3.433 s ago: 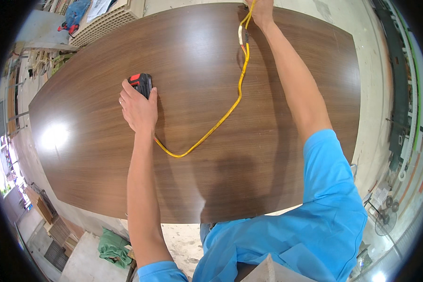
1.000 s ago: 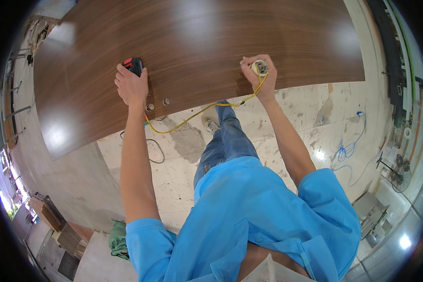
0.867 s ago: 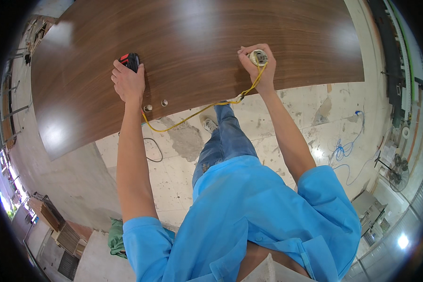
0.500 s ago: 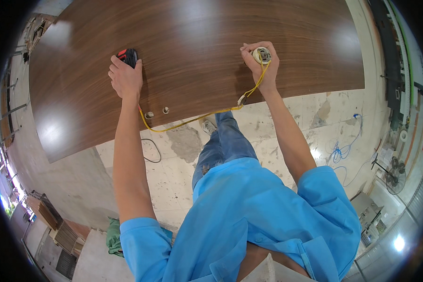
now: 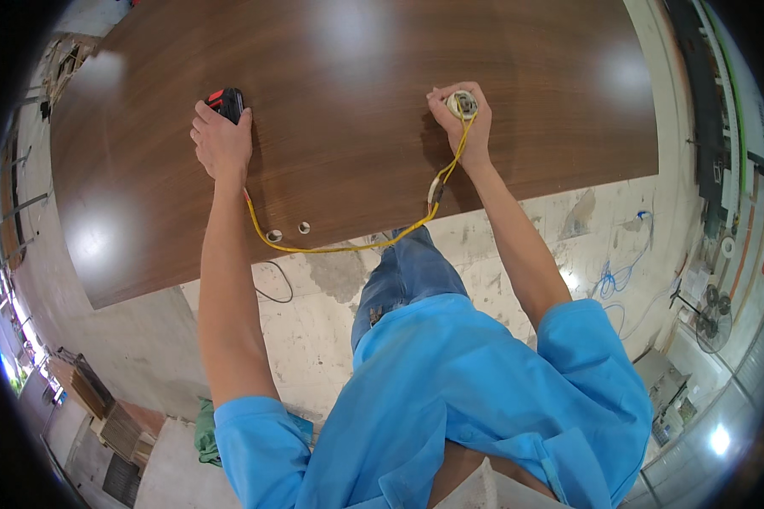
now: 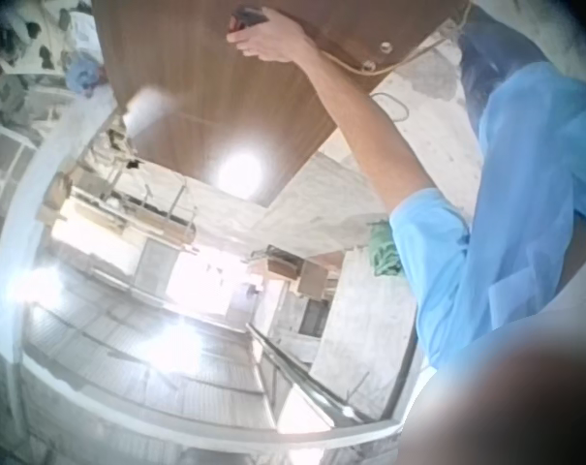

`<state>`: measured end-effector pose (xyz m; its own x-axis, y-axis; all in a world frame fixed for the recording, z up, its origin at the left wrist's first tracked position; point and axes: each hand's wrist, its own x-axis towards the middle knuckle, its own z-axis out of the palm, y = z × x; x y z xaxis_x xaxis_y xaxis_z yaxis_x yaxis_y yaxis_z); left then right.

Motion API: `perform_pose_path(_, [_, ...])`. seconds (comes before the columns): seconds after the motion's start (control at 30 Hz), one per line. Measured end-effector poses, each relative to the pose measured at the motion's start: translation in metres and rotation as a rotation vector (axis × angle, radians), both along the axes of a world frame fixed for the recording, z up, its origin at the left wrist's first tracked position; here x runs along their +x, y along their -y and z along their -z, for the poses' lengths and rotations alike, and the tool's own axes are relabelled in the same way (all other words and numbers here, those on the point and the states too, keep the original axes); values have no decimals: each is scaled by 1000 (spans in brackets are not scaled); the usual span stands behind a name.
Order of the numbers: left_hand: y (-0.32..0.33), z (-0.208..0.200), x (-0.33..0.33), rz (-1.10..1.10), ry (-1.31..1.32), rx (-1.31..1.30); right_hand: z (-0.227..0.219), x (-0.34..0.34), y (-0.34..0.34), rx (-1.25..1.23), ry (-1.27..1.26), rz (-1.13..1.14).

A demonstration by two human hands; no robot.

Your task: The person sands a large wooden board using a handheld electric sander connected to a power source. They move the sander across the surface in a systematic manner, covering different areas of the board.

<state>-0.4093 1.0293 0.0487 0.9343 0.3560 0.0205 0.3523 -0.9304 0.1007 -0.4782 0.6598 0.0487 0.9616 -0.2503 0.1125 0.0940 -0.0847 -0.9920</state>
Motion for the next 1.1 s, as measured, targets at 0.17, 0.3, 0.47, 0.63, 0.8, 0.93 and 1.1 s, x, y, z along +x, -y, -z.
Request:
perform_pose_path(0.17, [-2,3,9,-15,-17,-23,3,11,7,106,96,-10])
perform_pose_path(0.3, [-1,1,15,8,-3,4,2,23,3,104,37,-20])
perform_pose_path(0.47, [0,-1,23,-1,-16,11,-5,32,3,39,-2,-33])
perform_pose_path(0.63, [-2,0,30,-5,-6,-17,-3,49,2,130,67,-43])
perform_pose_path(0.8, [-2,-3,33,1,-8,2,2,59,-2,-52,-35,-16])
perform_pose_path(0.93, [0,-4,37,4,0,0,0,75,5,119,114,-47])
perform_pose_path(1.1, [1,-5,49,5,-2,-7,3,89,-1,82,-40,-8])
